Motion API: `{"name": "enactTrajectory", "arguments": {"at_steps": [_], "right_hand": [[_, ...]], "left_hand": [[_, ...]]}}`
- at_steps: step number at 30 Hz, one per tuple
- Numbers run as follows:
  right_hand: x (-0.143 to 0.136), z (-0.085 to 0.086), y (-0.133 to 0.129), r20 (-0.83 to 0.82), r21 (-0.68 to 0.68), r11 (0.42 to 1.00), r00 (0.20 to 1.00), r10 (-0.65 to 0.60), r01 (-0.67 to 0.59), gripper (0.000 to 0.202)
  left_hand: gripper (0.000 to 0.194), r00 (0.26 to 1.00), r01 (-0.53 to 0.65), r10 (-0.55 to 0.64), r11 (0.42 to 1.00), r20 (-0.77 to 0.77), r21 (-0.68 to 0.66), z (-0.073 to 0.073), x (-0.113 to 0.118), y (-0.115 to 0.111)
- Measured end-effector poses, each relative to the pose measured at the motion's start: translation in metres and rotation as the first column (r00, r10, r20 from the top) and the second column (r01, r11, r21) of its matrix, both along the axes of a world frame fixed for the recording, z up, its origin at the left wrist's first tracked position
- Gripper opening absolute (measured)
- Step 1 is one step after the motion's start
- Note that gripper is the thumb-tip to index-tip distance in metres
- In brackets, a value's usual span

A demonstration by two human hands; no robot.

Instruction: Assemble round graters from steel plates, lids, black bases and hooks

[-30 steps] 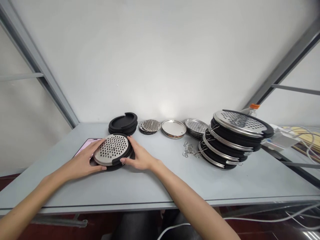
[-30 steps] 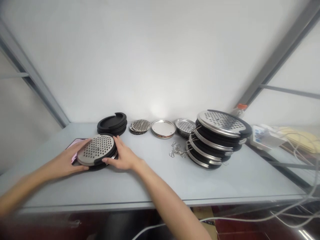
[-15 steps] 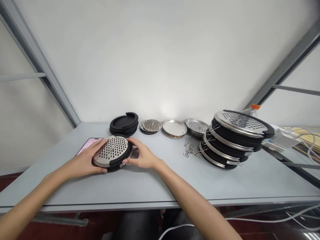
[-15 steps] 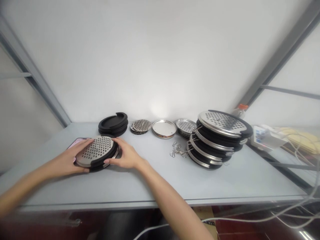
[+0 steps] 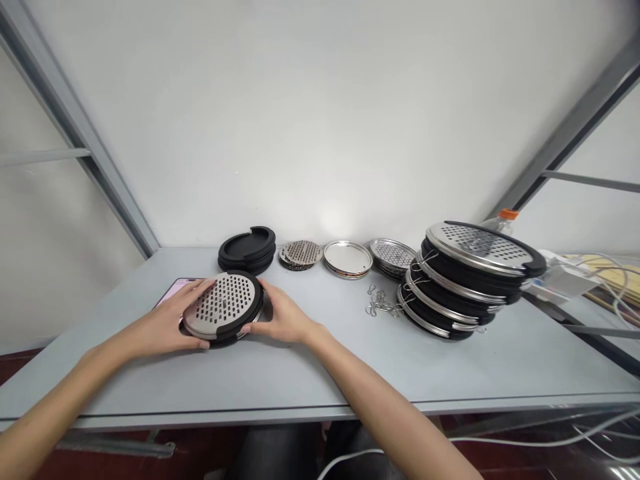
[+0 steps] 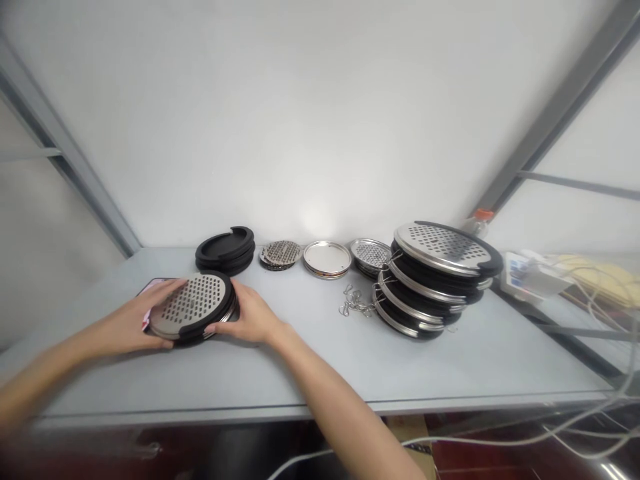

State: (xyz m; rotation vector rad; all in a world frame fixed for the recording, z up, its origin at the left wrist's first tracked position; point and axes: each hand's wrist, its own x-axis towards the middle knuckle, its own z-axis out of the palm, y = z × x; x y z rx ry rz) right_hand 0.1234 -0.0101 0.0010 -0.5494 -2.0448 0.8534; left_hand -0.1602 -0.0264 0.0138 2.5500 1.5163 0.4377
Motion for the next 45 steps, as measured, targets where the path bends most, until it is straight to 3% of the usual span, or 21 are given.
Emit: {"name": "enactTrajectory", "arguments": {"at_steps": [15,22,31,37,45], "right_hand": [[-0.002,-0.003,-0.004,0.062,0.033,0.994,0.993,-0.102,0.1,0.083],[-0.001,-0.005,0.001,0.026,0.068,0.997,0.999,-0.048,0.046,0.081],[0.005,-0.004,0.001,0.04,-0.052,0.998,0.999,0.033,-0.031,0.082],[0.004,-0.007,0.003,0.063,-0.005,0.999,0.997,0.04,-0.04,0.098],[0.001,-0.012,0.008,0.085,0.071,0.998,0.996,-0.004,-0.002,0.095]], "left_hand": [[0.104,0.999,0.026,-0.023,0.997,0.034,-0.072,0.006,-0.006,-0.009],[0.105,0.999,0.007,-0.005,0.998,0.034,-0.067,0.002,-0.005,0.001],[0.106,0.999,0.024,-0.024,1.0,-0.035,-0.018,0.004,0.004,-0.003],[0.111,0.999,-0.023,0.021,0.999,-0.05,-0.034,0.001,0.008,-0.004],[0.111,0.995,-0.069,0.068,0.997,-0.071,-0.016,-0.001,0.007,0.0]]}}
